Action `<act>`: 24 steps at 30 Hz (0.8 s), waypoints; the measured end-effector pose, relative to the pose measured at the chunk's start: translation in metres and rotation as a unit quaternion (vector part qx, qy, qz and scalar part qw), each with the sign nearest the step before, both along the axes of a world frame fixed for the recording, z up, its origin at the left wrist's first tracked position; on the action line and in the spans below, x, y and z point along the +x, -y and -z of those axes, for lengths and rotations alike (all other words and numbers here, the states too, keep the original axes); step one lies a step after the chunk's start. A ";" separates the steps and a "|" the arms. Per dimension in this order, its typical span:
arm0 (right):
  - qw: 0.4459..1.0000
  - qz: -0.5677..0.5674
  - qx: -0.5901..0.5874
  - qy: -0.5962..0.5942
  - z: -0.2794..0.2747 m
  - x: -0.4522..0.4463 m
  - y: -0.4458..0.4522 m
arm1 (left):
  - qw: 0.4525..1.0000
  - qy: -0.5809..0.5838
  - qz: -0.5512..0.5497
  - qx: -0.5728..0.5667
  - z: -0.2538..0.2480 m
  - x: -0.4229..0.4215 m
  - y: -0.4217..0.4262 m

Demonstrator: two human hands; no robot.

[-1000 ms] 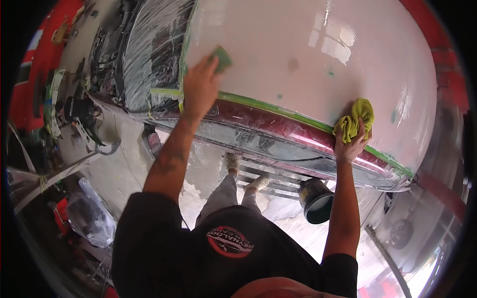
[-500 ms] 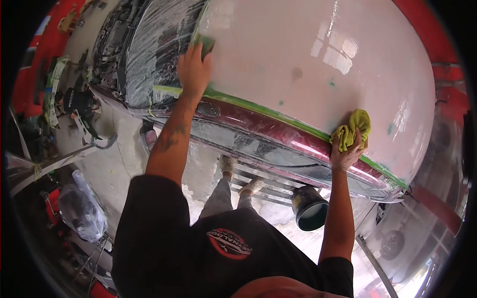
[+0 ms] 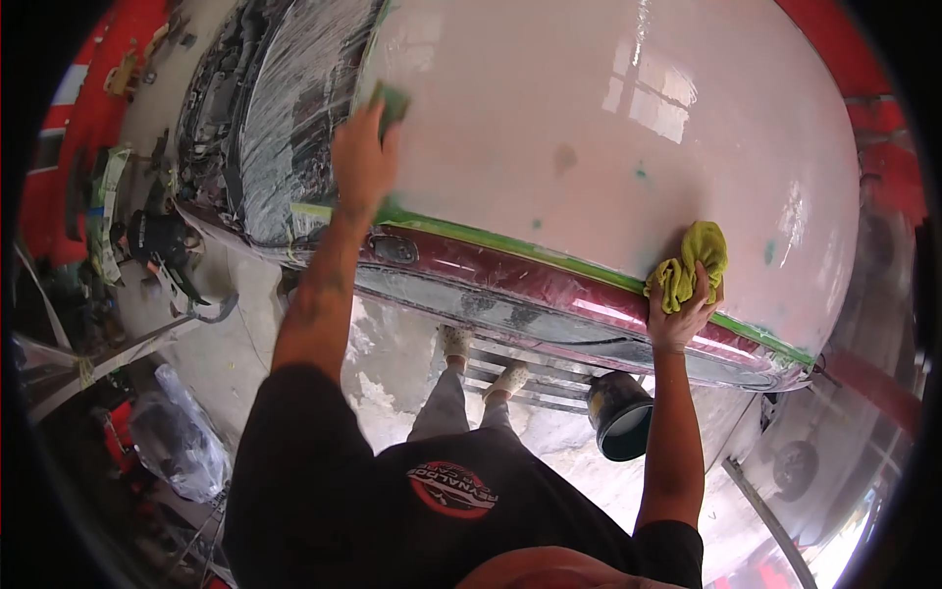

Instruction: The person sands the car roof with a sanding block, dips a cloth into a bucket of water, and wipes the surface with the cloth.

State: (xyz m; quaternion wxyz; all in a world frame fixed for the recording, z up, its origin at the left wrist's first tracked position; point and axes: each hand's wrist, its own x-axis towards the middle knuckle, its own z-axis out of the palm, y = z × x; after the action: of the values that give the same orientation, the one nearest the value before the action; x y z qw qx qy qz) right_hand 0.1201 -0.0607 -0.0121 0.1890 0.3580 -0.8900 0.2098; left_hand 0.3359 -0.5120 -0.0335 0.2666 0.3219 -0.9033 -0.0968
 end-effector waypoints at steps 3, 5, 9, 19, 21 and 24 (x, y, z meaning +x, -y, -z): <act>1.000 0.003 -0.010 0.008 0.005 -0.001 -0.002 | 0.999 0.015 0.020 -0.036 -0.004 0.039 -0.044; 1.000 0.004 -0.007 0.002 0.007 -0.002 -0.004 | 0.998 0.013 0.033 -0.054 -0.003 0.036 -0.035; 1.000 -0.006 -0.015 0.008 0.004 -0.001 -0.002 | 0.999 0.014 -0.009 -0.040 -0.005 -0.065 0.082; 1.000 0.001 -0.010 0.014 0.007 0.000 -0.005 | 0.996 0.051 0.038 -0.058 -0.001 -0.002 0.017; 1.000 -0.009 -0.003 0.012 0.007 0.000 -0.006 | 0.998 0.022 0.037 -0.049 -0.003 -0.020 0.036; 1.000 -0.004 -0.016 0.026 0.011 0.000 -0.010 | 1.000 0.018 -0.004 -0.020 -0.011 -0.114 0.122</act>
State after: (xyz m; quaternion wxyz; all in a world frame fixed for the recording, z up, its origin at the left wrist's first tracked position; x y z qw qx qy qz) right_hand 0.1205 -0.0509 -0.0228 0.1710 0.3529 -0.8897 0.2339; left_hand 0.2221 -0.6342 -0.0228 0.2572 0.3215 -0.9084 -0.0724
